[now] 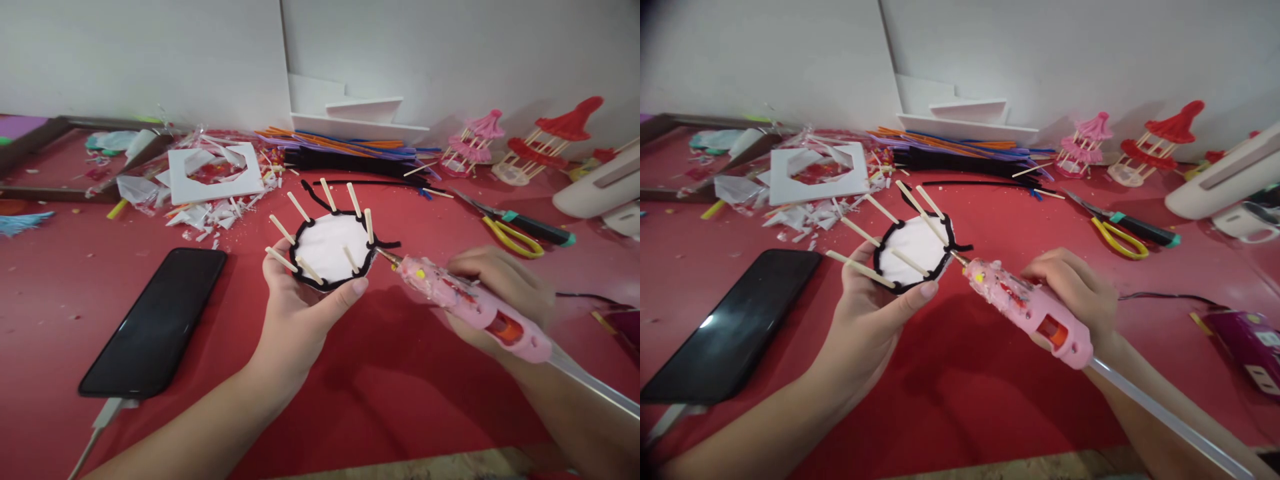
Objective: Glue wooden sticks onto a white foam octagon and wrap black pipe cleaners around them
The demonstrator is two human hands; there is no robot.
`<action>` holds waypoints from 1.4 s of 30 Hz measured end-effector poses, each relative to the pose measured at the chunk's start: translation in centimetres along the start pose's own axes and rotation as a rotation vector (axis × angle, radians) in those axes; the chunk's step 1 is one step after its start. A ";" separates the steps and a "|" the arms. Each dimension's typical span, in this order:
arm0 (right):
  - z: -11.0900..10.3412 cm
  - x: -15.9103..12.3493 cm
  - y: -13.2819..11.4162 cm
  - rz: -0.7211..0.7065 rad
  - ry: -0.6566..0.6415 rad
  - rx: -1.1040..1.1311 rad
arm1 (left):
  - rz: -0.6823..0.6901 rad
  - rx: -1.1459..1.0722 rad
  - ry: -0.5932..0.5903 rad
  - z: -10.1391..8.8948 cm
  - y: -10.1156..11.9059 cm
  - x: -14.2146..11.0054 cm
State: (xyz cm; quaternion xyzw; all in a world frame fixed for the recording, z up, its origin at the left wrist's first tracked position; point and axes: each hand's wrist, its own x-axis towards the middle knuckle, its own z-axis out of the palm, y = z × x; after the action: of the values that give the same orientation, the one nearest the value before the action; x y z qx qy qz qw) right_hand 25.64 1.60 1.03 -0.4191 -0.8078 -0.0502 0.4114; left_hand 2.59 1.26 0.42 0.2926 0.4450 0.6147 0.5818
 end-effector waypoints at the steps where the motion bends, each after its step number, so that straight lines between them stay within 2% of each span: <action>1: 0.0 0.0 0.0 -0.016 -0.007 0.002 | -0.003 0.005 -0.003 0.0 0.0 0.0; 9: -0.1 0.0 0.0 -0.111 -0.041 -0.034 | -0.047 0.012 -0.014 0.1 0.5 -0.2; 13: 0.1 0.1 -0.2 -0.078 -0.003 -0.052 | -0.087 -0.004 -0.010 0.1 0.7 -0.2; 16: 0.2 0.1 -0.4 -0.037 -0.044 -0.041 | -0.113 -0.024 0.002 0.2 0.8 -0.3; 23: 0.2 0.3 -0.7 -0.093 -0.046 -0.041 | -0.187 -0.039 0.010 0.5 1.2 -0.4; 29: 0.7 0.0 -0.4 -0.128 0.034 -0.085 | -0.248 -0.099 -0.023 0.6 1.0 -0.3; 34: 0.7 -0.1 -0.6 -0.085 0.059 -0.071 | -0.293 -0.135 -0.043 0.6 1.2 -0.4; 42: 0.7 0.0 -0.5 -0.108 0.004 -0.083 | -0.313 -0.147 -0.056 0.2 1.2 -0.4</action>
State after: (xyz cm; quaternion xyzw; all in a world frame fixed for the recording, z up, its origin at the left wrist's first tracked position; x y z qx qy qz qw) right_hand 24.84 1.55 0.76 -0.3916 -0.8256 -0.1065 0.3920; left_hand 2.32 1.05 1.63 0.1934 0.4227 0.5391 0.7023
